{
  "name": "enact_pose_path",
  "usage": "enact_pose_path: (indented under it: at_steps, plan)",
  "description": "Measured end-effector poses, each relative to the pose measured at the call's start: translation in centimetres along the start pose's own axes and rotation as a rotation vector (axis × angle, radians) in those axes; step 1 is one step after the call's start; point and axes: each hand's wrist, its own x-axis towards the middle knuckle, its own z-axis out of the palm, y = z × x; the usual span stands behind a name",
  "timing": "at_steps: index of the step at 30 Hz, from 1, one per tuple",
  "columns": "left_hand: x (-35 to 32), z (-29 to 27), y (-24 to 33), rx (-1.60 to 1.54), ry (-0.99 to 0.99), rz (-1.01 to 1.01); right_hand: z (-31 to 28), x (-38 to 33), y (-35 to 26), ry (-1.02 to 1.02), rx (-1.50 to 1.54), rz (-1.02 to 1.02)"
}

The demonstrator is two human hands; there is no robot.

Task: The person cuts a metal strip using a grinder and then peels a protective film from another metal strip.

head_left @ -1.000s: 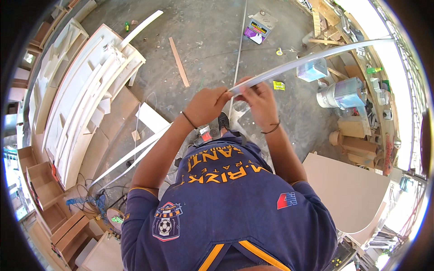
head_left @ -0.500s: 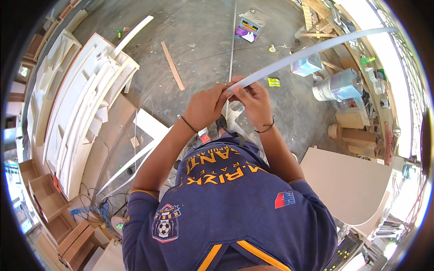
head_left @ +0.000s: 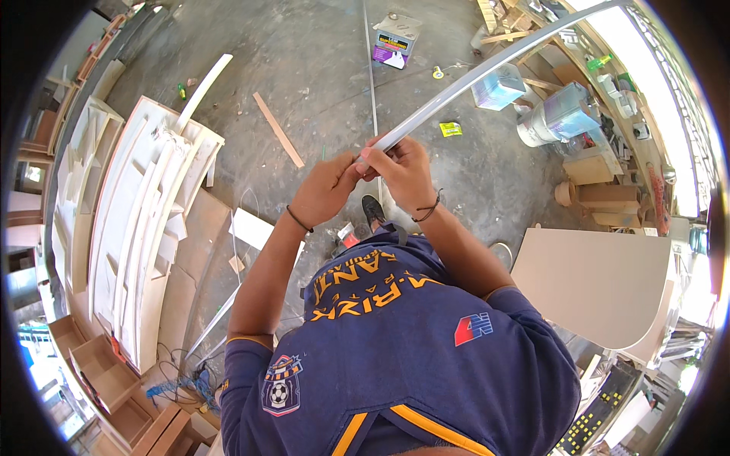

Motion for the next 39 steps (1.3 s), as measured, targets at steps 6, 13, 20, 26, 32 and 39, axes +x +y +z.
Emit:
enact_pose_path:
  at_steps: [6,13,20,26,32,39]
  plan:
    - [-0.5,-1.5,0.5,-0.456,-0.228,-0.237,-0.1,-0.2,-0.1,-0.01,0.034,-0.071]
    - [-1.0,-0.1,0.3,0.062,0.061,-0.038,-0.9,0.5,-0.5,0.05,-0.011,-0.072]
    - [-0.7,-1.2,-0.3,-0.279,-0.067,-0.121,-0.1,0.6,-1.9,0.039,-0.108,-0.054]
    - [-0.8,-1.3,-0.2,-0.432,-0.127,-0.238,-2.0,1.8,-3.9,0.166,-0.042,-0.128]
    - [-0.7,-0.7,0.4,-0.475,-0.137,-0.244,-2.6,1.8,-3.2,0.235,-0.105,-0.151]
    - [-0.9,1.0,-0.3,0.237,0.206,0.071,-4.6,2.8,-5.5,0.295,-0.02,-0.237]
